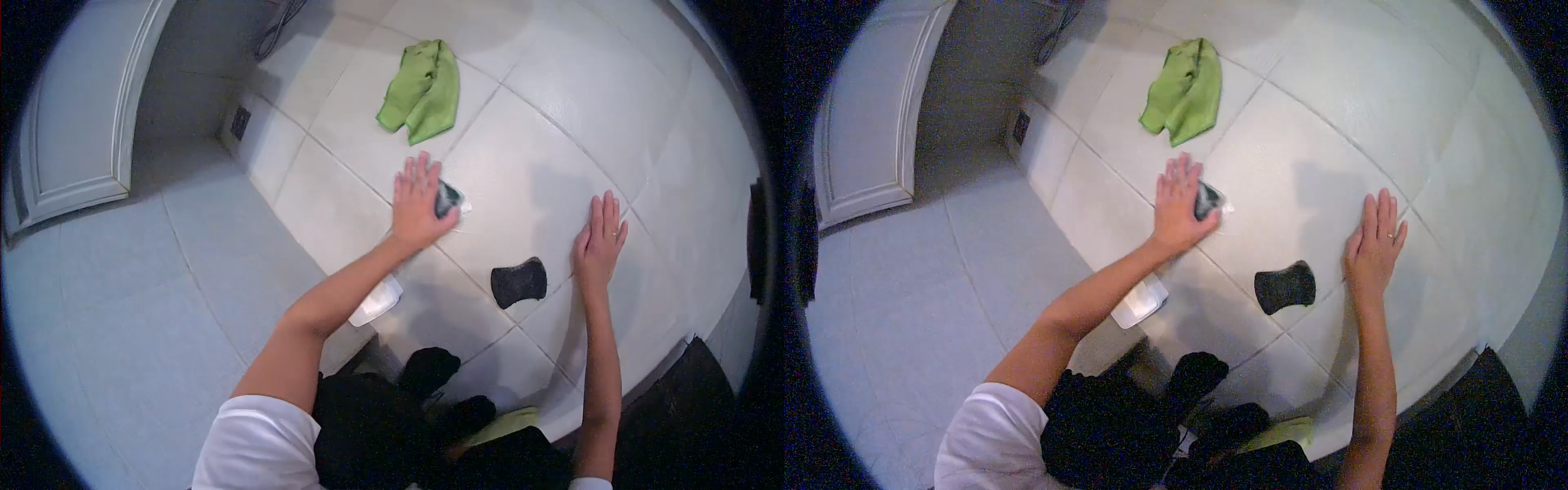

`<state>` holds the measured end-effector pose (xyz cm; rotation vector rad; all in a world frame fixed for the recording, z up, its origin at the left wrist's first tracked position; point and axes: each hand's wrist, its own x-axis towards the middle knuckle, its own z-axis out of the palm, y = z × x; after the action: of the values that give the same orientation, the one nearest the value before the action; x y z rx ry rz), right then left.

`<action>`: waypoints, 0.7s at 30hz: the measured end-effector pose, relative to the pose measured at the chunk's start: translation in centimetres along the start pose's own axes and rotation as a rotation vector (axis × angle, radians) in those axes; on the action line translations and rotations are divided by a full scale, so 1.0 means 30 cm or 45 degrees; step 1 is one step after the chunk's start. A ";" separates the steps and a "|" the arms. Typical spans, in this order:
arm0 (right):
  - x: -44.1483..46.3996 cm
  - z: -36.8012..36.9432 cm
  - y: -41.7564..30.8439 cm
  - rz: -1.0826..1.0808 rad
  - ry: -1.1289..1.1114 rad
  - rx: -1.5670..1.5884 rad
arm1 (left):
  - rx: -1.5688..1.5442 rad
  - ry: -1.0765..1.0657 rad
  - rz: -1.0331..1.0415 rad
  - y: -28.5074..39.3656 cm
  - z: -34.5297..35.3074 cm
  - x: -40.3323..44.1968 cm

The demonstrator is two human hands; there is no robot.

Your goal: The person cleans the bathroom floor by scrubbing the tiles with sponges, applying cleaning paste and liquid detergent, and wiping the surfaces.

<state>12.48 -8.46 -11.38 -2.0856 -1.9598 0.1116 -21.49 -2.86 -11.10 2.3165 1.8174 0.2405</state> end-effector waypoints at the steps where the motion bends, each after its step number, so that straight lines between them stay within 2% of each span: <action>1: -0.005 0.000 0.003 -0.012 -0.014 0.015 | 0.055 -0.008 -0.039 -0.034 -0.007 0.010; 4: -0.005 0.013 0.008 -0.017 -0.022 0.001 | 0.108 0.178 -0.708 -0.295 -0.013 0.177; 6: 0.009 -0.005 -0.003 -0.018 -0.015 0.009 | 0.093 0.223 -1.010 -0.365 -0.058 0.319; 8: -0.010 -0.004 -0.028 -0.001 -0.021 0.024 | 0.250 0.295 -0.840 -0.387 0.039 0.419; 9: -0.003 -0.004 -0.028 0.002 -0.023 0.021 | 0.284 0.412 -0.557 -0.310 0.099 0.449; 10: 0.006 -0.004 -0.028 0.005 -0.019 0.014 | 0.148 0.114 -0.407 -0.119 0.030 0.458; 11: 0.005 -0.005 -0.024 -0.007 -0.024 0.010 | -0.050 0.332 -0.123 0.025 0.056 0.429; 12: 0.005 -0.003 -0.020 -0.001 -0.040 0.004 | -0.151 0.244 0.090 0.157 0.093 0.382; 13: 0.006 0.000 -0.017 0.010 -0.053 -0.001 | -0.270 0.000 0.288 0.286 0.035 0.335; 15: 0.008 -0.004 -0.012 -0.005 -0.056 0.012 | -0.264 -0.001 0.548 0.342 0.080 0.265; 16: 0.005 -0.006 -0.008 -0.016 -0.070 0.031 | -0.216 -0.055 0.524 0.289 0.080 0.271; 18: -0.004 0.005 0.004 -0.024 -0.075 0.015 | -0.251 0.126 0.274 0.086 0.085 0.281; 20: 0.012 0.012 -0.002 -0.020 -0.071 0.010 | -0.273 0.509 0.250 -0.181 0.037 0.309; 21: 0.019 -0.008 -0.017 -0.012 -0.064 0.033 | -0.159 0.491 -0.003 -0.281 0.000 0.291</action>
<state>12.09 -7.92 -10.96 -2.0764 -1.9861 0.1881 -27.36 7.59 -13.08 2.2998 1.9002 0.8262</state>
